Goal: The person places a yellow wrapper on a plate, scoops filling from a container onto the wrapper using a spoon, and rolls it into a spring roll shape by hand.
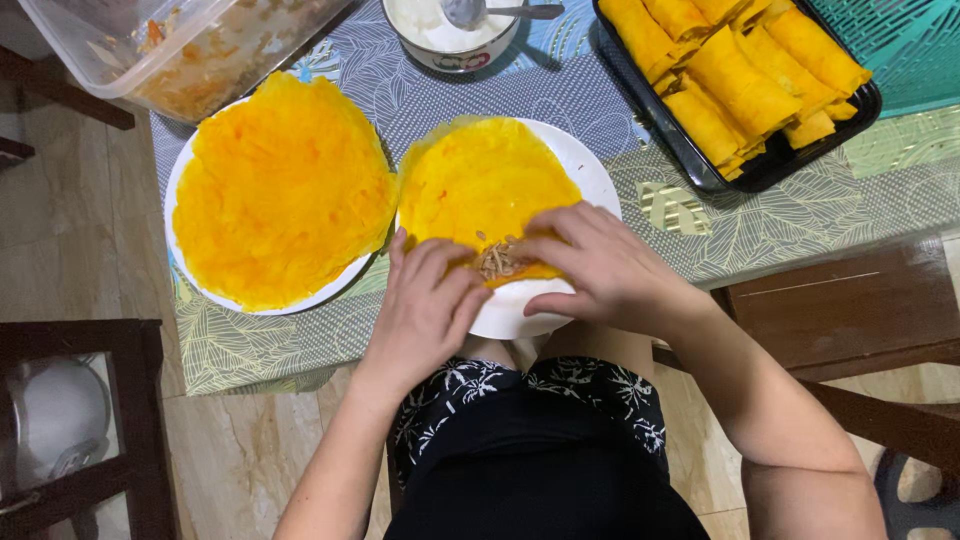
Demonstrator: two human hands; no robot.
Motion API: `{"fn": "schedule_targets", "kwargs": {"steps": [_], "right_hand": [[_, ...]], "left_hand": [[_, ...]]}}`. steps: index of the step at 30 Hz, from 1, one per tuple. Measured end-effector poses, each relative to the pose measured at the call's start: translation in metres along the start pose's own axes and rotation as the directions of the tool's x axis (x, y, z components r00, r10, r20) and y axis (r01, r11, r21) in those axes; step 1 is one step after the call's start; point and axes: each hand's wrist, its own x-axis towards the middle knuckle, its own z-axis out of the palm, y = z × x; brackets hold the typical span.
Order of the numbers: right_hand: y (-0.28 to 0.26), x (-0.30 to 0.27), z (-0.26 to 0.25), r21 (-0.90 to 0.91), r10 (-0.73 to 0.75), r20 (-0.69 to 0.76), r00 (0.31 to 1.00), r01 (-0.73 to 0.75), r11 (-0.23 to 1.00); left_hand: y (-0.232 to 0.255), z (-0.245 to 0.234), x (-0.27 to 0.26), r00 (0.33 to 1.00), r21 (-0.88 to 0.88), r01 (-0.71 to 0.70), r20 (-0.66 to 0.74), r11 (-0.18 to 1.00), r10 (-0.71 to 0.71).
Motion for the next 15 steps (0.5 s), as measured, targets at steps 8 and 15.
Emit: {"fn": "schedule_targets", "kwargs": {"steps": [8, 15], "right_hand": [[0.023, 0.013, 0.023, 0.102, 0.153, 0.058, 0.987, -0.158, 0.982], [0.021, 0.027, 0.024, 0.204, 0.246, -0.002, 0.969, -0.241, 0.949]], "left_hand": [[-0.011, 0.005, 0.013, 0.975, -0.211, 0.22, 0.036, 0.952, -0.217], [-0.011, 0.012, 0.024, 0.94, -0.16, 0.335, -0.014, 0.929, -0.341]]}}
